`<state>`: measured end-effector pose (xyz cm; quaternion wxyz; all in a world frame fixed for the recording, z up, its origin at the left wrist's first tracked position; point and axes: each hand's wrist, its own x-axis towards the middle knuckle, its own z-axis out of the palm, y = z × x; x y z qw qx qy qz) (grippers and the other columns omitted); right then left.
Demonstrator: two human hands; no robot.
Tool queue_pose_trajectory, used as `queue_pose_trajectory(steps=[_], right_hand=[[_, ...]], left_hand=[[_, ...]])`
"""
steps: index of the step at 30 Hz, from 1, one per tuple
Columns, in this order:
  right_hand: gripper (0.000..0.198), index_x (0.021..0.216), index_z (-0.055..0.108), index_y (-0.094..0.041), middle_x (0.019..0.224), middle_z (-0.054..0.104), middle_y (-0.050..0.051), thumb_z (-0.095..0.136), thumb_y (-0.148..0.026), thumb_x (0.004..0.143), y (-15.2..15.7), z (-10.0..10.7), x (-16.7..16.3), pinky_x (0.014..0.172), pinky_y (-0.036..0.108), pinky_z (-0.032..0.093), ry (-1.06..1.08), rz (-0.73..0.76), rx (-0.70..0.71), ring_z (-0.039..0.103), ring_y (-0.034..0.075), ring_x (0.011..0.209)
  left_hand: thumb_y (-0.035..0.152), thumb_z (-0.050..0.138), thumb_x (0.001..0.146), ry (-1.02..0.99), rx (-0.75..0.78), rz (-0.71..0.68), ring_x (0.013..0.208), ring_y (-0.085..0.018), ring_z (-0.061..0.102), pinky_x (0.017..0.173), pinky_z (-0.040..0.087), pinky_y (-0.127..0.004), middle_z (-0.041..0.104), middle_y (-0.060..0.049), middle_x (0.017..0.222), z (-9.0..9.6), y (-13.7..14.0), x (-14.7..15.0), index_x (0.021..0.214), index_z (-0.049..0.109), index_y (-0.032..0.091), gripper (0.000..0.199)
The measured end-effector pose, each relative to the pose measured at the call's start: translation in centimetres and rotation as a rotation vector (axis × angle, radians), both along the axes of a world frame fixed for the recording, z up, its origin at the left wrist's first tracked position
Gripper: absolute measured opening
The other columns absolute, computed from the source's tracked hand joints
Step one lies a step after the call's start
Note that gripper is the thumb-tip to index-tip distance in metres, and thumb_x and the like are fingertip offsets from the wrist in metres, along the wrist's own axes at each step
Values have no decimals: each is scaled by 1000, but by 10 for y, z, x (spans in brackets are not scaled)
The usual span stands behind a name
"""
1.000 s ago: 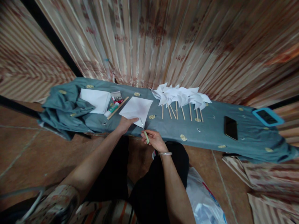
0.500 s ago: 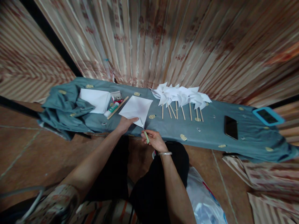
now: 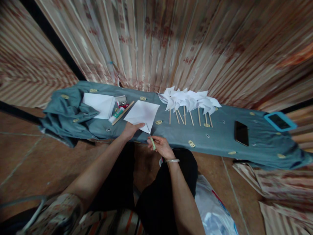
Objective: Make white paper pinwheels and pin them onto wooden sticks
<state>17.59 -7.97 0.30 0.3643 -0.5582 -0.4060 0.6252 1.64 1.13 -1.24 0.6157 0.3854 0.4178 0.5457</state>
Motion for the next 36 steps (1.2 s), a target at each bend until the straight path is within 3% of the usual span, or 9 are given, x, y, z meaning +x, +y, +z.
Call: queue_pose_trajectory(steps=[16, 25, 36], right_hand=[[50, 92, 70, -17, 62, 67, 0, 77, -56, 61, 0, 5, -1, 43, 19, 30, -30, 27, 25, 54, 8, 49], [54, 88, 70, -16, 61, 66, 0, 75, -62, 59, 3, 1, -3, 43, 19, 31, -21, 28, 44, 53, 8, 48], [50, 81, 70, -18, 58, 65, 0, 73, -64, 60, 7, 3, -9, 43, 20, 32, -22, 41, 81, 53, 9, 48]], left_hand=[[26, 85, 46, -3, -27, 18, 95, -26, 66, 96, 46, -42, 74, -10, 101, -3, 2, -1, 100, 69, 14, 58], [26, 86, 43, -11, -41, -4, 92, -27, 67, 95, 47, -44, 75, -10, 97, 4, -1, -3, 90, 71, 15, 51], [27, 86, 42, -14, -37, -10, 88, -27, 67, 93, 47, -46, 75, -10, 93, 9, -6, -3, 93, 70, 15, 55]])
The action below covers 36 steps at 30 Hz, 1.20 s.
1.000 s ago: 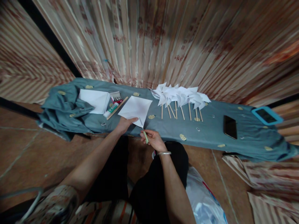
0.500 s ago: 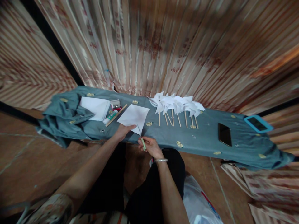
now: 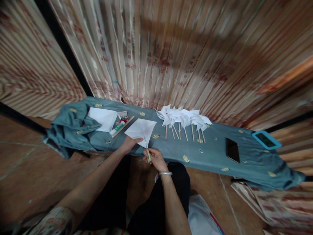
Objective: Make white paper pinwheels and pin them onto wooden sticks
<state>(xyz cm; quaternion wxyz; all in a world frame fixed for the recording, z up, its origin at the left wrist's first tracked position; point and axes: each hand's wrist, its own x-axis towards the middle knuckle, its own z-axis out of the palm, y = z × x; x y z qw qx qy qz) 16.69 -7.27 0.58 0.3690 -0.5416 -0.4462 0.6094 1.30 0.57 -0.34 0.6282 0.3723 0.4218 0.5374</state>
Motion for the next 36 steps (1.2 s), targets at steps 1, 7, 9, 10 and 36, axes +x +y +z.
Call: queue_pose_trajectory(steps=[1, 7, 9, 10, 36], right_hand=[[51, 80, 70, -18, 58, 65, 0, 73, -64, 60, 0, 0, 0, 43, 20, 32, 0, 0, 0, 53, 9, 48], [51, 81, 69, -17, 58, 65, 0, 73, -64, 60, -1, -1, 1, 43, 20, 30, 1, 5, -2, 52, 9, 48], [51, 82, 69, -17, 58, 65, 0, 73, -64, 61, -2, -2, 1, 43, 20, 30, 0, 2, -4, 51, 8, 47], [51, 82, 69, -17, 58, 64, 0, 73, -64, 61, -2, -1, 1, 43, 20, 30, -1, 0, -5, 51, 8, 47], [50, 85, 70, -15, 56, 64, -2, 77, -57, 58, 1, -5, -1, 41, 18, 28, 40, -43, -12, 52, 6, 45]], left_hand=[[27, 86, 42, -1, -1, 3, 88, -27, 67, 93, 47, -46, 75, -10, 93, 0, 0, 0, 94, 70, 15, 56], [26, 87, 40, -8, -20, 21, 85, -26, 68, 92, 47, -44, 74, -9, 90, -2, -1, 0, 95, 70, 14, 59], [27, 87, 39, -11, -22, 23, 85, -26, 68, 92, 47, -44, 74, -9, 90, -3, 0, 0, 95, 69, 14, 60], [27, 88, 39, -13, -20, 23, 85, -26, 67, 92, 47, -44, 74, -9, 89, -4, 0, 0, 95, 69, 14, 60], [35, 87, 45, -1, -106, 59, 84, -25, 66, 78, 52, -39, 73, -10, 92, -8, 8, 4, 91, 70, 13, 53]])
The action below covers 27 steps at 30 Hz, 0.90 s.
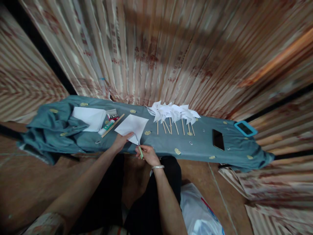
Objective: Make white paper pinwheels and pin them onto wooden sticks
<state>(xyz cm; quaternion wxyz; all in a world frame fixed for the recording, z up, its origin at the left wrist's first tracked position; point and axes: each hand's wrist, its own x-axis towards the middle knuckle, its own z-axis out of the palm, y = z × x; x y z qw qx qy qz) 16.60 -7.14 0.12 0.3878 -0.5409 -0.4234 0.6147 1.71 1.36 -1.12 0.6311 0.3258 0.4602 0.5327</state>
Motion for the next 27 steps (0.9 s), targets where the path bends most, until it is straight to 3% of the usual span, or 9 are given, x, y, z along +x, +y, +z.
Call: queue_pose_trajectory(steps=[7, 19, 27], right_hand=[[52, 83, 70, -16, 55, 63, -2, 77, -60, 56, 2, 4, -5, 41, 18, 28, 26, -7, 13, 51, 6, 45], [50, 84, 71, -16, 55, 63, -1, 78, -58, 58, 6, 3, -12, 40, 18, 29, 21, -4, 27, 51, 7, 45], [50, 83, 72, -15, 55, 63, -1, 78, -58, 58, 9, 8, -16, 40, 17, 29, 1, -12, 32, 52, 6, 46]], left_hand=[[32, 86, 45, -3, 27, 44, 91, -24, 65, 87, 50, -39, 72, -8, 98, -2, 3, 1, 96, 68, 14, 56], [27, 83, 47, -38, 40, 41, 83, -23, 65, 74, 54, -36, 72, -8, 93, 1, 3, 1, 95, 68, 15, 51], [27, 84, 43, -80, 28, 59, 79, -20, 64, 77, 52, -34, 72, -5, 87, 4, 2, 2, 86, 67, 14, 48]])
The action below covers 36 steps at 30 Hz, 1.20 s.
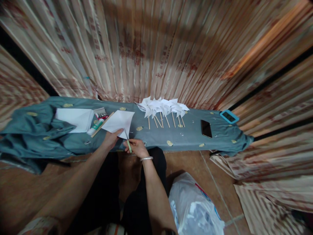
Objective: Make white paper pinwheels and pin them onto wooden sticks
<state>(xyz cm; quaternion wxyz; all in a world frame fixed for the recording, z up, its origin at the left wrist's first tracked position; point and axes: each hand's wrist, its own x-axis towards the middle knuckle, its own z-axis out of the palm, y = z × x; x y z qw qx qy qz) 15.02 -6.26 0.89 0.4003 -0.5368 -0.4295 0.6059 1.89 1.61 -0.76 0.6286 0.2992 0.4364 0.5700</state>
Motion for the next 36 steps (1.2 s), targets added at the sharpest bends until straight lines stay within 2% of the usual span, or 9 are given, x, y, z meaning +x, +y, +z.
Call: queue_pose_trajectory(steps=[6, 13, 25, 36], right_hand=[[48, 82, 72, -16, 54, 63, -2, 77, -58, 59, 7, 3, -4, 41, 17, 29, -7, -13, 19, 52, 6, 45], [45, 80, 70, -17, 54, 63, -2, 77, -57, 60, 12, 2, -7, 41, 19, 29, -7, -10, 44, 51, 7, 45], [49, 79, 68, -17, 58, 65, 0, 75, -61, 59, 20, -3, -17, 43, 22, 31, -29, -14, 46, 51, 10, 47], [51, 79, 67, -18, 59, 66, 1, 73, -64, 58, 16, -1, -14, 42, 22, 30, -22, -31, 81, 52, 10, 47]], left_hand=[[31, 84, 42, -6, -40, -13, 73, -19, 63, 69, 51, -33, 71, -4, 79, 0, -1, 0, 80, 67, 14, 45], [31, 85, 44, -48, -75, -7, 73, -22, 65, 68, 51, -34, 71, -6, 74, -1, -3, -2, 75, 68, 12, 40], [26, 84, 51, -130, -147, 21, 53, -11, 54, 57, 45, -27, 64, -2, 58, 0, -3, -2, 65, 67, 11, 26], [31, 85, 56, -141, -155, 10, 50, -9, 51, 52, 45, -24, 61, -1, 56, 5, -5, -4, 63, 63, 13, 29]])
